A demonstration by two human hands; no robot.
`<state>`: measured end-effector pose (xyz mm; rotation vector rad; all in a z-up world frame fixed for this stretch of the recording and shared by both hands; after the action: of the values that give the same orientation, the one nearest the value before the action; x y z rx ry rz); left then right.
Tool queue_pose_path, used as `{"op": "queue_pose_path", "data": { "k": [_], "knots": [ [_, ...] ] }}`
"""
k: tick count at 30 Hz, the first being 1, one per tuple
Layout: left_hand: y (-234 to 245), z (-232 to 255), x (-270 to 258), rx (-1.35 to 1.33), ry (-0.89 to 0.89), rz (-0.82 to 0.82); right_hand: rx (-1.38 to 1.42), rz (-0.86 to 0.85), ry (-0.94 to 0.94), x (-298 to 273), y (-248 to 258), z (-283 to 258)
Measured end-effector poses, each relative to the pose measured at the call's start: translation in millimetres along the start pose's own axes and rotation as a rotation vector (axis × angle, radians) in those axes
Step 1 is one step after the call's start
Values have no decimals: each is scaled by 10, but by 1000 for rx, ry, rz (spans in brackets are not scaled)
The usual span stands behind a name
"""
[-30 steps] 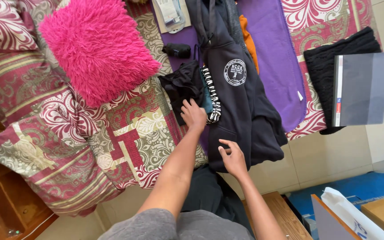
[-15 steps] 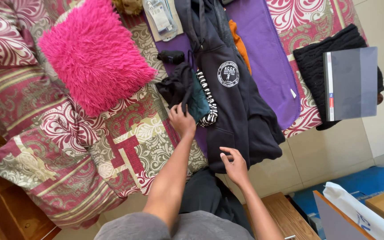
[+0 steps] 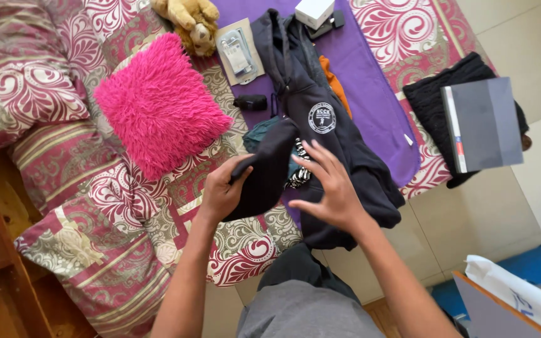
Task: Fold various pieces of clothing on the bed and organize them on a closet shelf.
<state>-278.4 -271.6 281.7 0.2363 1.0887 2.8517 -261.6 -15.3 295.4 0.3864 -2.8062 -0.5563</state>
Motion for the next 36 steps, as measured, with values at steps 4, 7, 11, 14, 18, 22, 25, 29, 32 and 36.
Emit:
{"op": "queue_pose_path", "data": {
  "k": [4, 7, 11, 14, 18, 22, 25, 29, 32, 36],
  "knots": [
    [218, 485, 184, -32, -205, -297, -35, -235, 165, 309, 49, 263],
    [290, 675, 398, 118, -172, -470, 286, -505, -251, 29, -101, 821],
    [99, 411, 724, 136, -122, -577, 732, -538, -659, -365, -37, 593],
    [-203, 127, 853, -2, 15, -653, 945, -321, -694, -732, 11, 554],
    [-1096, -639, 682, -320, 255, -561, 1022, 67, -708, -1212, 41, 534],
    [-1862, -341, -4, -193, 782, -616, 892, 467, -660, -1538, 62, 445],
    [-2251, 188, -565, -560, 803, -938, 908, 687, -598, -1842, 39, 491],
    [-2435, 779, -767, -617, 723, -1004, 1053, 906, -538, -2408, 89, 571],
    [-2543, 1107, -883, -696, 632, -1154, 1168, 1089, -504, -2865, 81, 613],
    [-2741, 1513, -1142, -611, 487, -1299, 1337, 1373, -445, -3287, 124, 235]
  ]
}}
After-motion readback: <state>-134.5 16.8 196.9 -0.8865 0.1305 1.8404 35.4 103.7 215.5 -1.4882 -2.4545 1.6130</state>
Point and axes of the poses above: each hand's wrist, its own x-axis towards the middle knuckle, its own y-axis out of the back of the hand, z = x × y, the point moved 1 cm from there along x, towards the middle knuckle, and after that the axes turned 14 degrees about x, right-handed, at the moved point
